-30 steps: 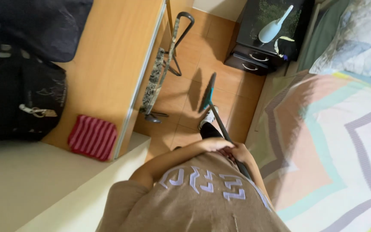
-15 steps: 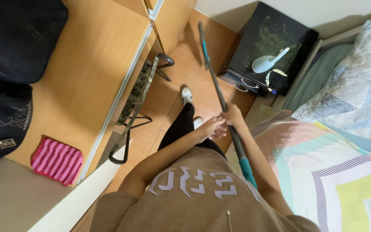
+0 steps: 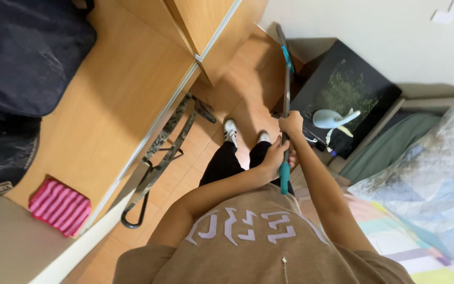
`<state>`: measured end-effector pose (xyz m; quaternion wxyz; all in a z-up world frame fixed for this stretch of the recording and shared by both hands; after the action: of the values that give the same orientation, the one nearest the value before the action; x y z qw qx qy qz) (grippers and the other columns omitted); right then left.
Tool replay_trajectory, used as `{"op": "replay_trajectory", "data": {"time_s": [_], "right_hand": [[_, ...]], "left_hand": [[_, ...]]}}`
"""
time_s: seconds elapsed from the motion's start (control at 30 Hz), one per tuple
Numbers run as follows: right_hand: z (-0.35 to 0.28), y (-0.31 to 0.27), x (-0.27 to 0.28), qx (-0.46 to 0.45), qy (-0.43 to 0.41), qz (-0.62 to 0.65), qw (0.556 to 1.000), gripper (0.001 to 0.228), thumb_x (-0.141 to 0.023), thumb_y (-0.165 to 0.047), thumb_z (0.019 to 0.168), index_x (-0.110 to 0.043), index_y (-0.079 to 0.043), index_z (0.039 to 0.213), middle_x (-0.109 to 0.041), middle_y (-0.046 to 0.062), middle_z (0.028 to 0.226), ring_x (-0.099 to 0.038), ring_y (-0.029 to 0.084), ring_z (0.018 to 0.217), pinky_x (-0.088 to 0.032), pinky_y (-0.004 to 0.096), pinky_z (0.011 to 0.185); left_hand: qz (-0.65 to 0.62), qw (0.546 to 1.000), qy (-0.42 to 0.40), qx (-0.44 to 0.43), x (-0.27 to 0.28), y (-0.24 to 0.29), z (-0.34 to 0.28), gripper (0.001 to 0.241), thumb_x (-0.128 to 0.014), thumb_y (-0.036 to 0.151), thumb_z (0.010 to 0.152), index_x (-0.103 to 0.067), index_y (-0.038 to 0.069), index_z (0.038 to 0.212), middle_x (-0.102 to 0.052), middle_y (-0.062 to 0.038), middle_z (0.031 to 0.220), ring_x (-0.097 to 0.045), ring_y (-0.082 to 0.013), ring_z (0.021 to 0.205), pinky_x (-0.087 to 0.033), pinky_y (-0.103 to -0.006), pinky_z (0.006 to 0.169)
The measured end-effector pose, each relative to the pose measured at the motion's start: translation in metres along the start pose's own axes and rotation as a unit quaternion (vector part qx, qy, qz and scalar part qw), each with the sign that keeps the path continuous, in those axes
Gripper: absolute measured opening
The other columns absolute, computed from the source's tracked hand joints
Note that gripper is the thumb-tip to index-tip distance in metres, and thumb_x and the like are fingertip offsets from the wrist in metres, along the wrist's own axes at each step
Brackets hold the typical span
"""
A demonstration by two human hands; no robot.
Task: The person sweeps the tiled floor of a bedroom using a broom and a dustpan. They gather debris into the dustpan and then empty it into a small trash bin. The person moves around the room to clean different areas near the bed and furniture.
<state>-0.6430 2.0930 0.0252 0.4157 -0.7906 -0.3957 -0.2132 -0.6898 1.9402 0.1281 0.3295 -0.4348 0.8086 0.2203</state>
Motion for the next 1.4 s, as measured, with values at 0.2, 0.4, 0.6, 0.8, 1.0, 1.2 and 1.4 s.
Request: {"op": "replay_trajectory", "data": {"time_s": [0.2, 0.4, 0.6, 0.8, 1.0, 1.2, 1.4], "right_hand": [[0.125, -0.001, -0.016, 0.099, 0.025, -0.123, 0.987, 0.023, -0.077, -0.01, 0.075, -0.073, 0.01, 0.086, -0.071, 0.032, 0.085, -0.072, 0.042, 0.085, -0.059, 0.046, 0.073], [0.154, -0.051, -0.075, 0.094, -0.122, -0.217, 0.964, 0.024, -0.076, -0.011, 0.073, -0.074, 0.008, 0.088, -0.072, 0.031, 0.094, -0.074, 0.041, 0.095, -0.061, 0.046, 0.078], [0.098, 0.017, -0.108, 0.191, -0.198, -0.272, 0.922, 0.017, -0.074, -0.007, 0.075, -0.074, 0.005, 0.086, -0.071, 0.031, 0.095, -0.07, 0.047, 0.096, -0.059, 0.052, 0.08], [0.098, 0.066, -0.097, 0.306, -0.288, -0.312, 0.852, 0.018, -0.073, -0.008, 0.067, -0.07, 0.003, 0.081, -0.069, 0.029, 0.089, -0.07, 0.047, 0.088, -0.059, 0.053, 0.072], [0.096, -0.018, 0.064, 0.241, -0.297, -0.316, 0.868, 0.033, -0.075, -0.024, 0.076, -0.071, -0.004, 0.102, -0.07, 0.022, 0.07, -0.074, 0.037, 0.066, -0.058, 0.047, 0.063], [0.17, 0.026, 0.01, 0.322, -0.205, -0.371, 0.847, 0.021, -0.072, -0.012, 0.07, -0.071, 0.008, 0.076, -0.07, 0.03, 0.077, -0.072, 0.043, 0.075, -0.06, 0.048, 0.068], [0.044, 0.09, -0.124, 0.464, -0.34, -0.358, 0.736, 0.014, -0.074, -0.009, 0.068, -0.075, 0.002, 0.075, -0.069, 0.029, 0.074, -0.07, 0.046, 0.074, -0.057, 0.052, 0.069]], "left_hand": [[-0.157, 0.985, 0.003, -0.072, 0.013, 0.021, 0.113, 0.021, -0.052, 0.024, 0.107, -0.049, 0.023, 0.128, -0.054, -0.003, 0.086, -0.052, -0.0117, 0.063, -0.045, -0.0253, 0.052], [-0.309, 0.941, 0.006, -0.139, 0.081, 0.022, 0.21, 0.021, -0.058, 0.029, 0.109, -0.048, 0.013, 0.117, -0.056, -0.005, 0.087, -0.05, -0.0116, 0.059, -0.045, -0.0255, 0.049], [-0.399, 0.893, 0.09, -0.19, 0.035, -0.047, 0.134, 0.023, -0.057, 0.03, 0.109, -0.053, 0.013, 0.123, -0.06, -0.006, 0.091, -0.051, -0.0133, 0.061, -0.044, -0.0246, 0.049], [-0.433, 0.864, 0.188, -0.174, -0.035, -0.079, 0.142, 0.021, -0.05, 0.037, 0.105, -0.054, 0.03, 0.124, -0.052, -0.002, 0.08, -0.049, -0.0135, 0.057, -0.042, -0.0293, 0.049], [-0.455, 0.874, 0.137, -0.099, -0.189, -0.032, 0.105, 0.015, -0.045, 0.039, 0.105, -0.042, 0.036, 0.12, -0.046, -0.001, 0.077, -0.046, -0.0145, 0.057, -0.042, -0.0316, 0.052], [-0.479, 0.862, 0.018, -0.163, -0.07, -0.092, 0.261, 0.021, -0.052, 0.033, 0.112, -0.043, 0.02, 0.126, -0.05, -0.001, 0.08, -0.047, -0.0103, 0.058, -0.042, -0.0274, 0.048], [-0.571, 0.785, 0.152, -0.185, -0.006, -0.146, 0.15, 0.038, -0.055, 0.037, 0.102, -0.045, 0.037, 0.139, -0.05, -0.001, 0.07, -0.044, -0.0119, 0.053, -0.04, -0.0266, 0.045]]}}
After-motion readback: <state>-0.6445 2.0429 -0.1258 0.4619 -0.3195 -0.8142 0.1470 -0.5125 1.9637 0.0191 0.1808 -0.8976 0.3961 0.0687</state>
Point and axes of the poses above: each hand's wrist, its own z-axis towards the middle knuckle, its own x-axis out of the back of the hand, y = z × x, the point moved 8 cm from there along z, towards the middle knuckle
